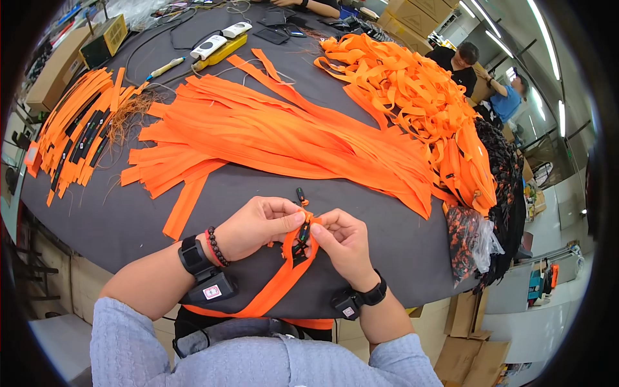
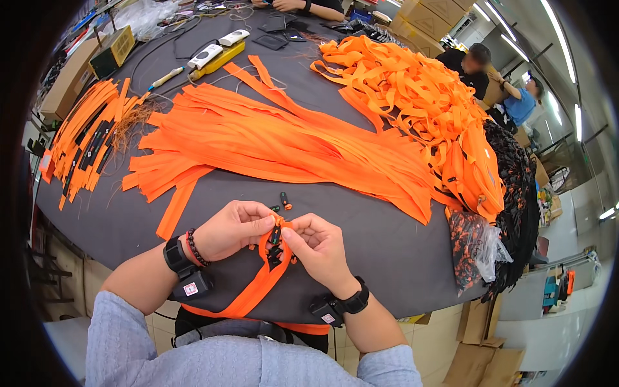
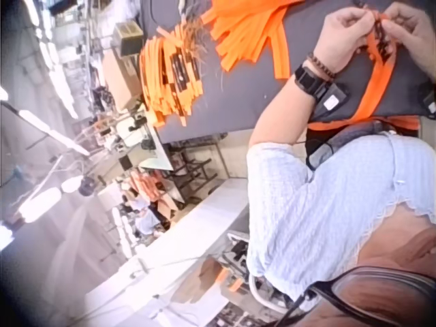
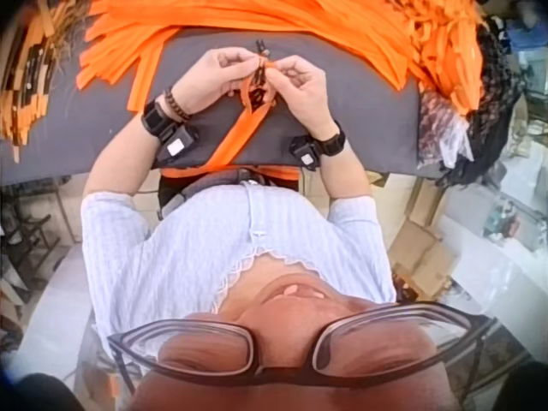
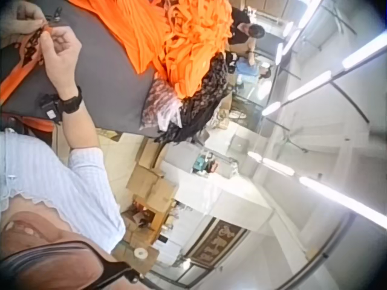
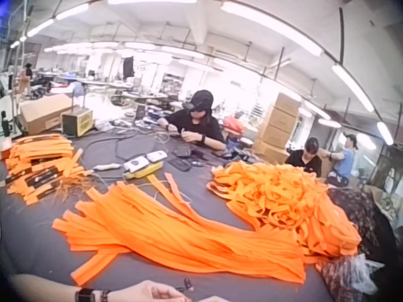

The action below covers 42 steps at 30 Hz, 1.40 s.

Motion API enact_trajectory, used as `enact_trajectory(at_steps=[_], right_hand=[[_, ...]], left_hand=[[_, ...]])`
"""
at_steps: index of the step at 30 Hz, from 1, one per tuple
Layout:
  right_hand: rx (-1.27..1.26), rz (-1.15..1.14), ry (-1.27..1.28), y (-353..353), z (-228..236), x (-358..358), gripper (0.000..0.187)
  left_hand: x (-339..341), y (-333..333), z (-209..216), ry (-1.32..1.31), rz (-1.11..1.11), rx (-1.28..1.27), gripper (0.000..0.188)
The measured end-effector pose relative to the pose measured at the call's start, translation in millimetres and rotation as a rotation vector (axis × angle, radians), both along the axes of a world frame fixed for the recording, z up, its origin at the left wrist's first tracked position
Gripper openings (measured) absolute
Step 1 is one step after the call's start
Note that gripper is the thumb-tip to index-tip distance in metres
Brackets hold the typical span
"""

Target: The recorder is attaching plastic breakaway clips and components to orange fabric straps at a workshop table.

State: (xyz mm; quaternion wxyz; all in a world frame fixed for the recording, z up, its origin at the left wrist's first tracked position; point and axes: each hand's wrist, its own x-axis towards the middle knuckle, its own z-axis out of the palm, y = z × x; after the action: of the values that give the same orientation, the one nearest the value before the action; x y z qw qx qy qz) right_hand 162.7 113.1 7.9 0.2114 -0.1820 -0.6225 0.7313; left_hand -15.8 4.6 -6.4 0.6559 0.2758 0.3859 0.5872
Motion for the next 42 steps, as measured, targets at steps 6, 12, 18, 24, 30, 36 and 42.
enact_trajectory(at_steps=[6, 12, 18, 24, 30, 36, 42], right_hand=[[0.027, -0.015, 0.006, -1, 0, 0, 0.009], [0.265, -0.101, 0.063, -1, -5, -2, 0.012], [0.205, -0.13, 0.128, -5, -2, -7, 0.019], [0.256, -0.055, 0.166, -1, -6, -7, 0.027], [0.241, -0.06, 0.165, -1, -8, -7, 0.027], [0.247, -0.068, 0.163, -1, -9, -7, 0.027], [0.306, -0.085, 0.166, -1, -8, -7, 0.026]], left_hand=[[5, -1, 8, 0.113, 0.06, 0.033, 0.018], [11, 0, 10, 0.217, 0.154, 0.132, 0.02], [9, 0, 7, 0.307, 0.161, 0.065, 0.021], [11, 0, 8, 0.255, 0.173, 0.086, 0.022], [13, 0, 12, 0.21, 0.169, 0.092, 0.022], [10, -1, 9, 0.19, 0.144, 0.076, 0.024], [12, 1, 2, 0.237, 0.17, 0.13, 0.024]])
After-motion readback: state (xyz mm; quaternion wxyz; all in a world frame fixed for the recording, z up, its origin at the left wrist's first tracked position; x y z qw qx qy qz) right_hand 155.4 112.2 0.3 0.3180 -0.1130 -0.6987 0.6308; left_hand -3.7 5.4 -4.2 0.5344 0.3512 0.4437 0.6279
